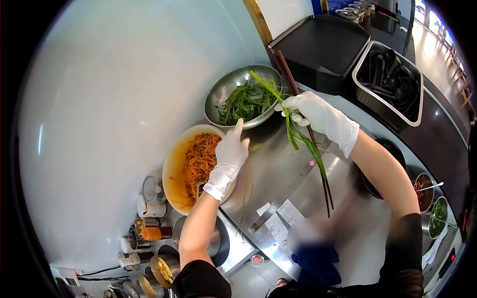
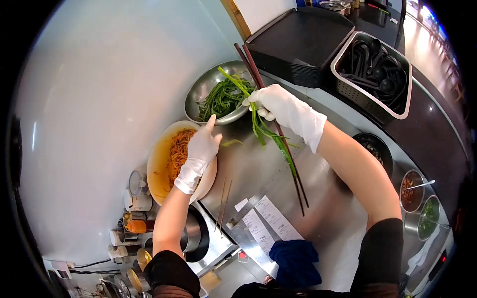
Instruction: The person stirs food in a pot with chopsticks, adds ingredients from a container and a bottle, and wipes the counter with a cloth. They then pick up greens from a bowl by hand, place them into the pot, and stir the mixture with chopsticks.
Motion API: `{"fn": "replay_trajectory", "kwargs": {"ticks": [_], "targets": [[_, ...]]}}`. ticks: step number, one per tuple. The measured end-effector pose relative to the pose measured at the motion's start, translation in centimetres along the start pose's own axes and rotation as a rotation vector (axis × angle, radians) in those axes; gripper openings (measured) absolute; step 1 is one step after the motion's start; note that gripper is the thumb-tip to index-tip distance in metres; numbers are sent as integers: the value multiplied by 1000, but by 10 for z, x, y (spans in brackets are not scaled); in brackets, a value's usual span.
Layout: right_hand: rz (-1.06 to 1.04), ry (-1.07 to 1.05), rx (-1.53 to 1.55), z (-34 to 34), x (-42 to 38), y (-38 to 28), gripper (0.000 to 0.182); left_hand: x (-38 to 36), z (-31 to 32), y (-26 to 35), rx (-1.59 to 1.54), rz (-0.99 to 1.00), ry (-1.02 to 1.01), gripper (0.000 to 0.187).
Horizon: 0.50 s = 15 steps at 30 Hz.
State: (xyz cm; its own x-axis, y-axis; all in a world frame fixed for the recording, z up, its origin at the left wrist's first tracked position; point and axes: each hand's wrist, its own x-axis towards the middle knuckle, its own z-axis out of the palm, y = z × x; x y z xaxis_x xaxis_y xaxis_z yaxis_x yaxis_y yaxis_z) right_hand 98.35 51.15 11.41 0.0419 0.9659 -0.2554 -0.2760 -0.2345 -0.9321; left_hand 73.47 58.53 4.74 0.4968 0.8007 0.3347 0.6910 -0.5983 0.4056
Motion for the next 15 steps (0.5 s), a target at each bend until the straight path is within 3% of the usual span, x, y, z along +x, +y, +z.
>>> {"fn": "replay_trajectory", "kwargs": {"ticks": [2, 3, 4, 6, 7, 10, 15], "targets": [[65, -21, -16, -1, -2, 0, 19, 20, -18, 30, -69, -82, 39, 34], [84, -61, -51, -2, -2, -1, 16, 33, -16, 35, -547, -273, 10, 35], [86, -69, -55, 1, 0, 0, 16, 42, -34, 60, -748, -483, -114, 33], [116, -54, -94, 7, 1, 1, 15, 57, -25, 67, -1007, -628, -155, 32], [99, -37, -128, 10, 0, 2, 15, 61, -20, 67, -1008, -629, -150, 32], [69, -73, -189, 11, 3, 6, 19, 72, -6, 60, -1264, -530, 145, 29], [142, -49, -332, 3, 6, 5, 17, 75, -18, 33, -918, -128, 24, 29]]}}
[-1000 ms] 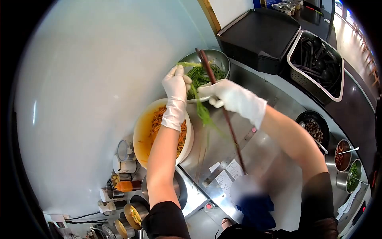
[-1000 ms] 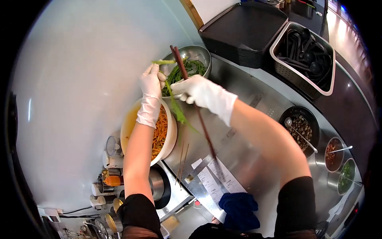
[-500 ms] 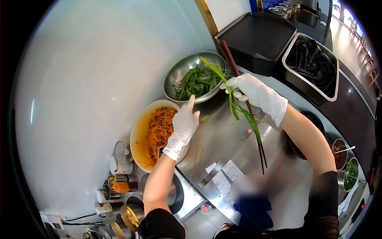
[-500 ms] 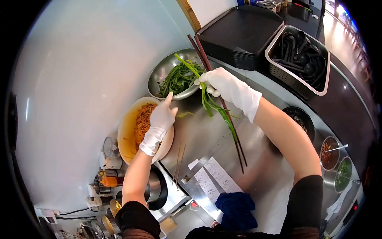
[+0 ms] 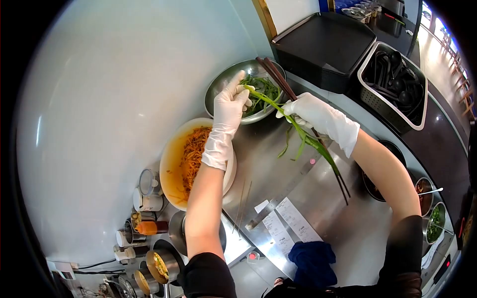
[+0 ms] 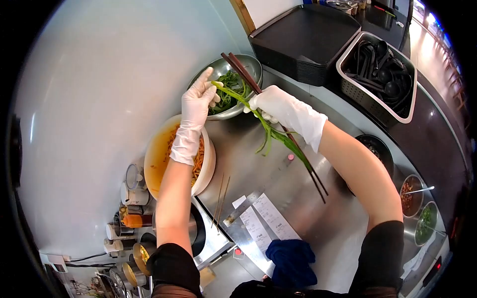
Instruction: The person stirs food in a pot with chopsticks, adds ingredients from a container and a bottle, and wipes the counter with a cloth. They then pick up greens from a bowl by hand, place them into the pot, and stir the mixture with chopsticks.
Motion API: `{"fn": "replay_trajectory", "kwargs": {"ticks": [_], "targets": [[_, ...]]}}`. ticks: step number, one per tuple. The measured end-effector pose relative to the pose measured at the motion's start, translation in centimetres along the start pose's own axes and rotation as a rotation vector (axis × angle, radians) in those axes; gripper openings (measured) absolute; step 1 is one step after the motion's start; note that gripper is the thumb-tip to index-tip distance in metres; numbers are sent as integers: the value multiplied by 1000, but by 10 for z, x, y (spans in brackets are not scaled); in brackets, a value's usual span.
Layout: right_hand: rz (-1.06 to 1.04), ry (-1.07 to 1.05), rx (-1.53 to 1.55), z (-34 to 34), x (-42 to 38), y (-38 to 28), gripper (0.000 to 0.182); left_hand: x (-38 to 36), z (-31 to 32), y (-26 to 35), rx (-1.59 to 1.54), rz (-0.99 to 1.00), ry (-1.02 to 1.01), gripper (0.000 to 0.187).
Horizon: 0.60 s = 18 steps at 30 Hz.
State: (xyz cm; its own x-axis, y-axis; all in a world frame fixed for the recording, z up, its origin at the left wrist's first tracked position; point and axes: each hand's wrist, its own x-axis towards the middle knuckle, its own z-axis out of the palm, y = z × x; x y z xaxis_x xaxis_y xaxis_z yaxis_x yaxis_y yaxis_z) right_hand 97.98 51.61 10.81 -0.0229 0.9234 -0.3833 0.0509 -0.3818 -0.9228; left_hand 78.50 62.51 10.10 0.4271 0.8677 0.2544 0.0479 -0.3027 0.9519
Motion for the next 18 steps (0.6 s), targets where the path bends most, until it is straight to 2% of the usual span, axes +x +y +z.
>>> {"fn": "replay_trajectory", "kwargs": {"ticks": [2, 4, 5, 7, 8, 13, 16, 17, 18], "targets": [[17, -28, 0, -7, 2, 5, 19, 1, -15, -3, 101, 16, -76, 30], [10, -47, -14, -10, 2, 8, 18, 4, -26, -9, 637, 444, -253, 28], [3, -64, -32, -11, 1, 8, 18, 2, -24, -4, 637, 446, -254, 28], [10, -51, -54, -12, -2, 8, 18, -5, -22, 3, 1067, 789, -267, 17], [20, -43, -77, -10, -4, 8, 18, -5, -21, 3, 1095, 856, -297, 20], [34, -59, -7, -11, -9, 14, 18, -26, -13, -12, 1281, 813, -310, 22], [123, -60, -54, -10, -9, 19, 20, -36, -6, -25, 963, 842, -195, 22], [120, -54, -57, -8, -14, 18, 21, -40, -3, -34, 961, 839, -194, 22], [114, -47, -62, -6, -17, 17, 22, -44, 1, -44, 668, 550, -169, 19]]}}
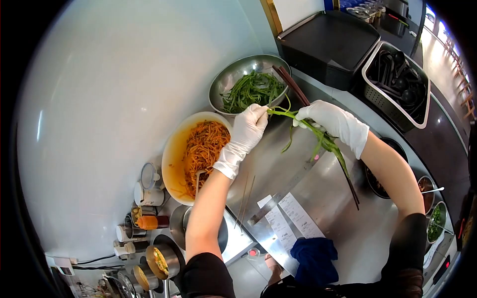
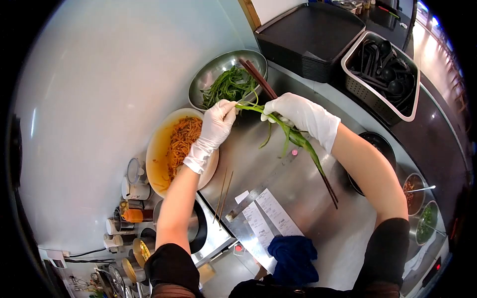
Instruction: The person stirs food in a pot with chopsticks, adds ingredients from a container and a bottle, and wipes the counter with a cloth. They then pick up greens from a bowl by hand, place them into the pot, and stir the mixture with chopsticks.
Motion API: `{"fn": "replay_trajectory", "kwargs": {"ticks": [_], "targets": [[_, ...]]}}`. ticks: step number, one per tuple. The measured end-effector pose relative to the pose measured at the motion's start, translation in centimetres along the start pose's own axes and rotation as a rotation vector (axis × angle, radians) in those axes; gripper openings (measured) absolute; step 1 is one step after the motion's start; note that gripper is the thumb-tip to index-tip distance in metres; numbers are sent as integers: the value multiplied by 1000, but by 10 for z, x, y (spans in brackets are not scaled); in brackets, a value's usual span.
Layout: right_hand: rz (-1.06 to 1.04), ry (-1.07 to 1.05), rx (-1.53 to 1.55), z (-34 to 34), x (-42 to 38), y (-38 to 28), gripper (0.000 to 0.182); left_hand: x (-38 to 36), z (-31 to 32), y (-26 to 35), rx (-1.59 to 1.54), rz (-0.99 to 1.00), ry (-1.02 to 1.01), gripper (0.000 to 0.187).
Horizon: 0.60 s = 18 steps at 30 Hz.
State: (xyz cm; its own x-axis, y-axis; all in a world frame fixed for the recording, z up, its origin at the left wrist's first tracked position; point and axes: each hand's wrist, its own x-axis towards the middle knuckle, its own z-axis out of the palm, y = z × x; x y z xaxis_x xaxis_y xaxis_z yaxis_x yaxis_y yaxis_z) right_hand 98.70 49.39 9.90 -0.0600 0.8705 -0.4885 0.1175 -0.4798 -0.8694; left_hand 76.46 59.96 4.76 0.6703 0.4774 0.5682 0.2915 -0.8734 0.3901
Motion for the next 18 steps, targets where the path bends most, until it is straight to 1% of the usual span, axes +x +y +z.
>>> {"fn": "replay_trajectory", "kwargs": {"ticks": [1, 2, 3, 5, 6, 7, 8, 9, 11, 12, 13, 14, 15, 16, 17, 18], "targets": [[-1, 2, -3, 2, 1, 2, 22, -6, 8, -1, -312, -268, 18, 17], [-32, 25, 2, 5, 2, 4, 22, -8, 12, 4, -558, -451, 13, 19], [-64, 53, 9, 5, 2, 5, 21, -7, 13, 16, -751, -737, 50, 16], [-32, 79, -18, 0, -7, 3, 21, -12, 18, 4, -978, -917, 222, 16], [-10, 81, -24, -4, -15, 1, 20, -18, 22, -2, -987, -910, 220, 16], [11, 83, -34, -9, -19, -1, 20, -26, 26, -7, -867, -957, 15, 15], [23, 89, 23, -10, -19, -1, 17, -36, 32, -14, -739, -997, -186, 14], [27, 92, 18, -12, -20, -1, 17, -53, 41, -30, -765, -956, -367, 23], [10, 54, 122, -20, -16, -2, 15, -73, 52, -46, 14, -596, -553, 27], [-26, 59, 161, -24, -7, 1, 17, -64, 39, -45, 299, -281, -370, 29], [-24, 63, 158, -27, -5, 0, 17, -21, 9, -22, 78, -698, -553, 27], [-64, 85, 202, -27, -5, -3, 18, 3, -13, -6, -35, -733, -309, 28], [-101, 106, 248, -27, -5, -5, 19, 25, -23, -8, 135, -725, -139, 28], [-94, 128, 281, -26, -5, -8, 19, 39, -22, -23, 312, -620, 57, 29], [-90, 130, 281, -26, -4, -9, 19, 52, -19, -46, 372, -690, 54, 30], [-90, 129, 293, -26, -4, -10, 19, 68, -15, -56, 441, -825, -49, 33]]}}
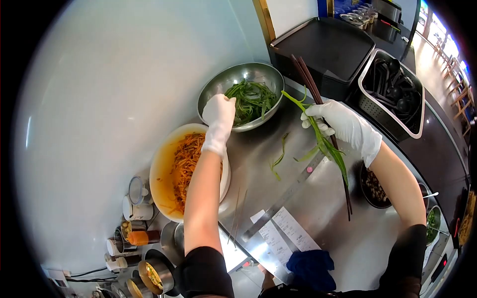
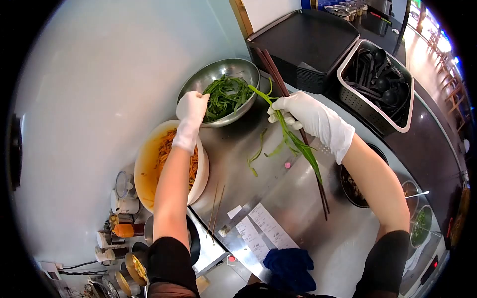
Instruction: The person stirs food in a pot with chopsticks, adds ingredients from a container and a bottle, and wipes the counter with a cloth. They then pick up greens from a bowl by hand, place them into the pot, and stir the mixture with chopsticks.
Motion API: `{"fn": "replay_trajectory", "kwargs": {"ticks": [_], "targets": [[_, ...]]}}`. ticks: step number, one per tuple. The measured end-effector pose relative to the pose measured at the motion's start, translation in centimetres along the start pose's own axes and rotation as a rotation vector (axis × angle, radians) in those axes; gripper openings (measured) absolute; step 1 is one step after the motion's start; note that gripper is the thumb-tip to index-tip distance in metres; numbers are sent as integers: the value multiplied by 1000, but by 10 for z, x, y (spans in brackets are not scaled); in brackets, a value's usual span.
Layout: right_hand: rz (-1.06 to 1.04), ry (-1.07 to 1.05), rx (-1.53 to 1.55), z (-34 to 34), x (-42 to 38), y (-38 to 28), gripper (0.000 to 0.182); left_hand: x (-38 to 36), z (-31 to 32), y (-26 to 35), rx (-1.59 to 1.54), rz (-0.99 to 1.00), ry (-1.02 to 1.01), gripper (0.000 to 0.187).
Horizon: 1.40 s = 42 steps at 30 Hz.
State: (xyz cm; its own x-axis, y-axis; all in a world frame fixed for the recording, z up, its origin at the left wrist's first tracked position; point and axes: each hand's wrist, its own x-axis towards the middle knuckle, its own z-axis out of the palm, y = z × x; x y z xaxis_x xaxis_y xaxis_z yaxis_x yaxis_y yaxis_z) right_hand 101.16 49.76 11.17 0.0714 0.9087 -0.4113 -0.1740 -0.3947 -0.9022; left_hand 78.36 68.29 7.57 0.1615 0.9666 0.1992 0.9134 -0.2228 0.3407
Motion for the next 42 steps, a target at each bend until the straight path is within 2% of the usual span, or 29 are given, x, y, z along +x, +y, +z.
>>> {"fn": "replay_trajectory", "kwargs": {"ticks": [1, 2, 3, 4, 5, 7, 8, 12, 13, 15, 16, 17, 19, 20, 21, 23, 27, 29, 30, 35, 37, 38, 39, 41, 42], "targets": [[-3, 0, 10, 0, 1, 0, 19, 16, 9, 3, -3, 1, 0, 33], [-4, 2, 10, 1, 4, 2, 19, 32, 24, 3, 70, -87, -47, 38], [21, -10, 14, 0, 6, 3, 19, 41, 36, 4, 139, -174, -92, 44], [47, -22, 19, 0, 7, 4, 19, 48, 47, 1, 118, -148, -97, 57], [42, -13, 16, 1, 7, 3, 19, 53, 52, 8, 110, -141, -96, 57], [91, -57, -7, 2, 5, 3, 21, 58, 67, 19, 186, -171, -257, 58], [100, -99, -77, 0, 9, 5, 23, 63, 76, 19, 183, -167, -266, 58], [116, -108, -125, -1, 8, 12, 24, 74, 83, 5, 223, -165, -382, 31], [115, -104, -114, -1, 9, 14, 24, 79, 80, 0, 194, -179, -423, 36], [110, -98, -101, -2, 9, 14, 24, 74, 59, 6, 245, -159, -298, 42], [112, -114, -102, -3, 9, 13, 24, 74, 38, 9, 11, -289, -341, 46], [114, -129, -103, -4, 9, 13, 23, 101, 58, -19, -242, -289, -309, 44], [108, -107, -94, -4, 7, 10, 23, 83, 5, 10, -420, -401, -361, 41], [99, -88, -87, -2, 6, 7, 22, 96, 18, -4, -354, -285, -270, 38], [94, -89, -85, -1, 6, 5, 22, 89, 19, -6, -139, -162, -228, 36], [121, -31, -97, 0, 11, 3, 20, 89, 23, -5, 31, -165, -212, 37], [63, 3, -76, 10, 5, -8, 18, 99, 24, -21, 48, -41, -201, 37], [43, -15, -73, 13, 7, -10, 18, 101, 13, -27, -227, -76, -333, 34], [20, -27, -76, 13, 9, -11, 18, 98, 6, -29, -358, -116, -330, 32], [4, -3, -46, 17, 18, -9, 18, 103, -13, -45, -558, -89, -333, 28], [3, 3, -41, 19, 20, -11, 19, 105, -11, -49, -430, -7, -145, 28], [4, 1, -56, 21, 20, -12, 15, 106, -21, -47, -481, -50, -259, 27], [4, 0, -68, 22, 21, -12, 13, 104, -27, -45, -481, -50, -258, 27], [-31, 6, -86, 26, 23, -12, 13, 98, -39, -42, -766, -80, -235, 23], [-65, 12, -105, 27, 25, -13, 13, 94, -46, -42, -784, -73, -223, 20]]}}
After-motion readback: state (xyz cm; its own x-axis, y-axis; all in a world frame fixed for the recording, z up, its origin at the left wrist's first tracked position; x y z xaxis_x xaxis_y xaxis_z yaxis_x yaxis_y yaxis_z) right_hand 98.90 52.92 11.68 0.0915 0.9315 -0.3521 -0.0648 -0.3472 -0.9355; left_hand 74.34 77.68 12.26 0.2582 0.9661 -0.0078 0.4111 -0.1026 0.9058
